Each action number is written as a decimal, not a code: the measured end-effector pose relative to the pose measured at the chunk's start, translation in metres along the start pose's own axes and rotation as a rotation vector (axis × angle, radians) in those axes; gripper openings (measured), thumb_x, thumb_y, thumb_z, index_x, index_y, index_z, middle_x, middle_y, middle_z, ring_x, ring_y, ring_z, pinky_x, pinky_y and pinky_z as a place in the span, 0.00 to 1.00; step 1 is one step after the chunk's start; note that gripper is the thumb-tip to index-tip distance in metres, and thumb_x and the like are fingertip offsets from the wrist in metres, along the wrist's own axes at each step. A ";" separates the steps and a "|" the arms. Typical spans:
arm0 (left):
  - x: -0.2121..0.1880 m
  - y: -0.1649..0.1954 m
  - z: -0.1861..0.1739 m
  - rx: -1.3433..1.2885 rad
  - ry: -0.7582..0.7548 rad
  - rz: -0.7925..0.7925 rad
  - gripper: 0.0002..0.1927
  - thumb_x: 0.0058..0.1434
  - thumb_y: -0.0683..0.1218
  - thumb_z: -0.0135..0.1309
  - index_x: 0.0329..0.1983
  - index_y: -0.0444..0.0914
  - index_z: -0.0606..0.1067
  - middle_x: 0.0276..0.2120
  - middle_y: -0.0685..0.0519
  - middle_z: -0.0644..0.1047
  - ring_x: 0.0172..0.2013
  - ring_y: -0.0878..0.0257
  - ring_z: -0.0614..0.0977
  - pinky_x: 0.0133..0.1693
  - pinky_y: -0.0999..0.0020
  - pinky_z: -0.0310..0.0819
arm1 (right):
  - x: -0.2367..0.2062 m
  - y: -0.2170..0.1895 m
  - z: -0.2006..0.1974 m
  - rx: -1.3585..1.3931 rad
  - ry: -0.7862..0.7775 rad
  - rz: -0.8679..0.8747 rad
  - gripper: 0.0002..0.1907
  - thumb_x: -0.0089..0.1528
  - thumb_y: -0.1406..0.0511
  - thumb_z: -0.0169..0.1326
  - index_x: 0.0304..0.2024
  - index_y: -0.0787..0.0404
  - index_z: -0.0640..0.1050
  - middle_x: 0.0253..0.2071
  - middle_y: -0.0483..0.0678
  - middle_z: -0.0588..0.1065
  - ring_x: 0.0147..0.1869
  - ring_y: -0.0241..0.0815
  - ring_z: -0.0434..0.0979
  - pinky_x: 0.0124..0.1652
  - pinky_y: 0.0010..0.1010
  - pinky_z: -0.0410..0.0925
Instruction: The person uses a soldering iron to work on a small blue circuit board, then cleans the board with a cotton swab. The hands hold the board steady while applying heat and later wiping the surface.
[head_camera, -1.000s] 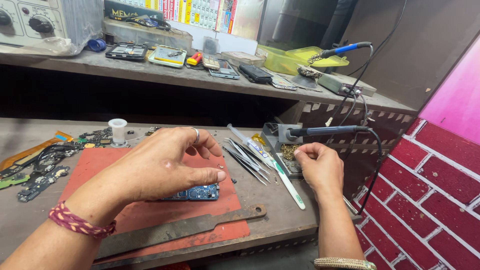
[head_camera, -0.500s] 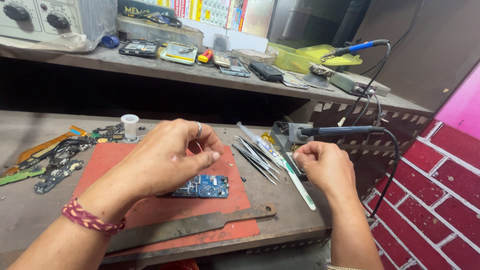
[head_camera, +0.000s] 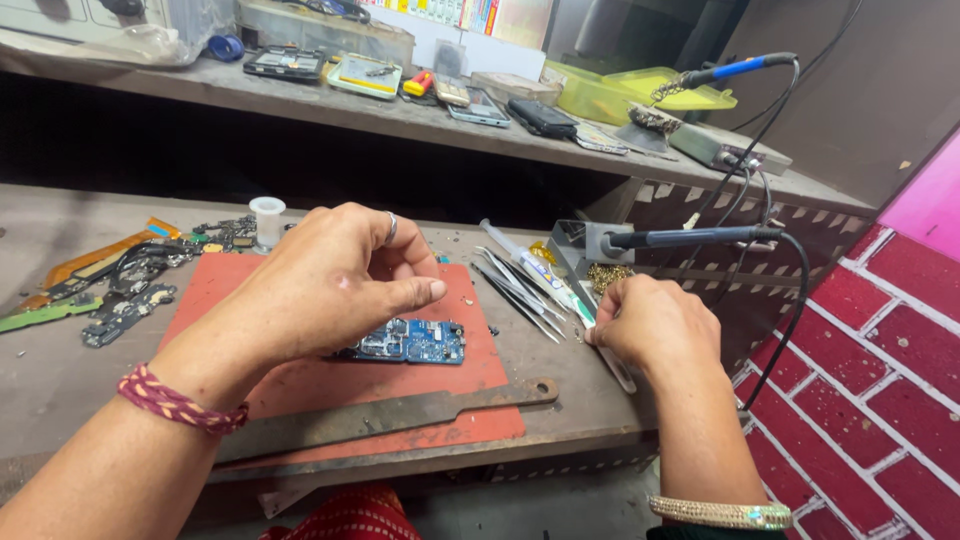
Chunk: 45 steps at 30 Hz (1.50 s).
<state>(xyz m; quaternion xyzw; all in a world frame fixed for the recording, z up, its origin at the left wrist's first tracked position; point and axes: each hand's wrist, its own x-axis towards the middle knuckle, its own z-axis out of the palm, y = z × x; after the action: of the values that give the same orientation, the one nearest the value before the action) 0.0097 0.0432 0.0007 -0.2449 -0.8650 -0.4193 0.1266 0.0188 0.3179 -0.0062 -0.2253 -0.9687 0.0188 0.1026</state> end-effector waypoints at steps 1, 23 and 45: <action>-0.001 -0.001 -0.001 -0.010 -0.006 -0.006 0.09 0.55 0.50 0.64 0.30 0.39 0.83 0.19 0.54 0.83 0.21 0.67 0.81 0.28 0.68 0.75 | 0.000 -0.001 0.001 -0.002 0.005 -0.009 0.08 0.51 0.56 0.70 0.30 0.46 0.84 0.39 0.43 0.83 0.50 0.45 0.81 0.50 0.38 0.71; -0.007 -0.009 -0.002 -0.095 -0.012 -0.011 0.08 0.54 0.48 0.64 0.30 0.38 0.83 0.21 0.54 0.83 0.24 0.69 0.82 0.29 0.70 0.76 | -0.013 -0.013 -0.036 0.162 -0.010 -0.107 0.14 0.50 0.59 0.64 0.37 0.54 0.81 0.34 0.47 0.83 0.43 0.44 0.83 0.47 0.36 0.72; -0.020 -0.043 -0.052 0.040 0.051 -0.193 0.07 0.51 0.47 0.65 0.28 0.38 0.84 0.22 0.52 0.84 0.25 0.66 0.84 0.32 0.67 0.77 | -0.011 -0.055 -0.011 0.356 -0.160 -0.562 0.19 0.62 0.49 0.56 0.45 0.52 0.84 0.33 0.48 0.83 0.37 0.41 0.80 0.41 0.35 0.72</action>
<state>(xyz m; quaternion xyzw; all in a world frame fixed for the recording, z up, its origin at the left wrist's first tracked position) 0.0049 -0.0264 -0.0043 -0.1472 -0.8893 -0.4181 0.1123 0.0071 0.2634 0.0074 0.0742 -0.9794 0.1763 0.0654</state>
